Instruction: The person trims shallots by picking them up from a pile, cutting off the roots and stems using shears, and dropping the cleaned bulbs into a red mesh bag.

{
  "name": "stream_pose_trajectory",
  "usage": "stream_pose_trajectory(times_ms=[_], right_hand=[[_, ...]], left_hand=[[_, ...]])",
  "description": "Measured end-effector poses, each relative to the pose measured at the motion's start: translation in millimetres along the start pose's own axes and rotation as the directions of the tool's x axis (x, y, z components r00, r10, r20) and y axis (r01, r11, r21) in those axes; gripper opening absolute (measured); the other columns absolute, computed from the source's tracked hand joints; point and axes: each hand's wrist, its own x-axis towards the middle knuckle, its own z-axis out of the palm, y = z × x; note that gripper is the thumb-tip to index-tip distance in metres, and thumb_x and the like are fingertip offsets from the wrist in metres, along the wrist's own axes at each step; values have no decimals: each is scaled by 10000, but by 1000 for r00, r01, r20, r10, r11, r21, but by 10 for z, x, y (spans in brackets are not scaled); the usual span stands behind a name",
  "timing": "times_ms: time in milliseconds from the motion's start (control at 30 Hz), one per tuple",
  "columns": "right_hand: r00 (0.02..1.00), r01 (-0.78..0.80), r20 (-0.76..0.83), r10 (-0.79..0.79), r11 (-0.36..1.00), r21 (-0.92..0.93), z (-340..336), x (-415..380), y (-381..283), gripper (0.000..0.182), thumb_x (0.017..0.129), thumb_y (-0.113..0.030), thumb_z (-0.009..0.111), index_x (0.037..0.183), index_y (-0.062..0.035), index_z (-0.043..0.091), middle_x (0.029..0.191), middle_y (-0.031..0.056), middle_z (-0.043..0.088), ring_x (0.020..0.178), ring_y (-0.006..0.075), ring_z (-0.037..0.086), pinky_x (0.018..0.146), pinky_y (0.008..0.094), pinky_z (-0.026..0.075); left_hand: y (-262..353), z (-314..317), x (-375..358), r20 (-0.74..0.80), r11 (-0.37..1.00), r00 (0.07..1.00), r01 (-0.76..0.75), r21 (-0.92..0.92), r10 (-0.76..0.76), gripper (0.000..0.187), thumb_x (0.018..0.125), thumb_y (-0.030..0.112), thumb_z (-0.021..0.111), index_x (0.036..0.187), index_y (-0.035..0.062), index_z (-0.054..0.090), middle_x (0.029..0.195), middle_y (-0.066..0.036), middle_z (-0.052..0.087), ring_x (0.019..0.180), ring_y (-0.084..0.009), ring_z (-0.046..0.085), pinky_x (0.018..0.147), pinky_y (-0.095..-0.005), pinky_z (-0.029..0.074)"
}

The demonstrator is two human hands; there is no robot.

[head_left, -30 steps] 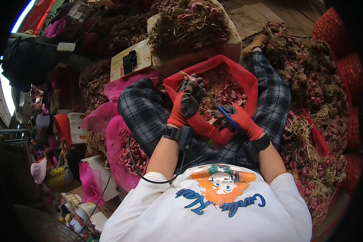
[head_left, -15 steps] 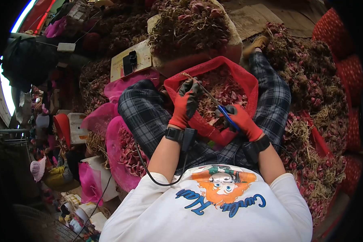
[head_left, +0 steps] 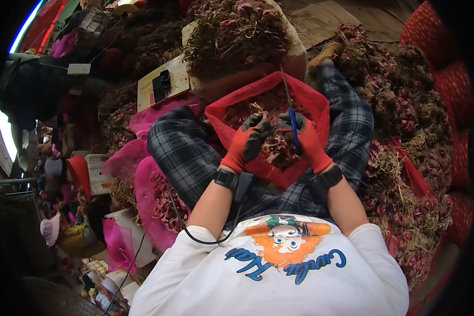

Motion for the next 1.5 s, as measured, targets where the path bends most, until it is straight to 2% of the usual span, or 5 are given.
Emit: stream_pose_trajectory(times_ms=[700, 833, 900, 1033, 1500], right_hand=[[978, 47, -202, -56, 998, -48, -188, 206, 384, 318, 779, -40, 646, 1082, -24, 550, 910, 47, 635, 769, 114, 611, 632, 247, 485], [991, 96, -94, -92, 995, 33, 35, 80, 33, 325, 775, -51, 673, 1080, -40, 560, 914, 34, 630, 787, 105, 609, 620, 226, 477], [995, 73, -71, -69, 995, 62, 65, 49, -14, 328, 771, -63, 688, 1075, -42, 565, 912, 35, 629, 798, 106, 607, 628, 224, 477], [988, 135, -77, -135, 991, -6, 93, 28, -10, 325, 767, -78, 700, 1060, -29, 568, 893, 46, 632, 814, 115, 605, 677, 248, 486], [991, -41, -128, 45, 998, 39, 8, 31, 72, 282, 778, -63, 679, 1032, -22, 562, 862, 40, 618, 703, 100, 587, 608, 242, 483]], left_hand=[[79, 89, -7, 29, 938, 994, 113, -329, -110, 294, 943, 214, 503, 1159, 15, 511, 1103, -76, 578, 1041, -208, 569, 884, -307, 478], [-112, 1, 27, 55, 933, 989, -145, 329, 135, 272, 940, 236, 524, 1105, 20, 537, 1012, -62, 598, 918, -142, 596, 806, -268, 494], [90, 196, -47, -12, 952, 982, 182, -248, -191, 272, 935, 239, 534, 1096, 21, 549, 1011, -56, 599, 896, -128, 599, 782, -251, 491], [117, 259, -77, -42, 968, 999, -19, 252, 31, 230, 918, 186, 553, 1074, 19, 582, 987, -40, 615, 876, -87, 583, 755, -225, 474], [155, 255, -82, 82, 897, 976, 217, -385, -201, 303, 918, 124, 529, 1199, 25, 474, 1025, -29, 590, 944, -170, 587, 849, -280, 471]])
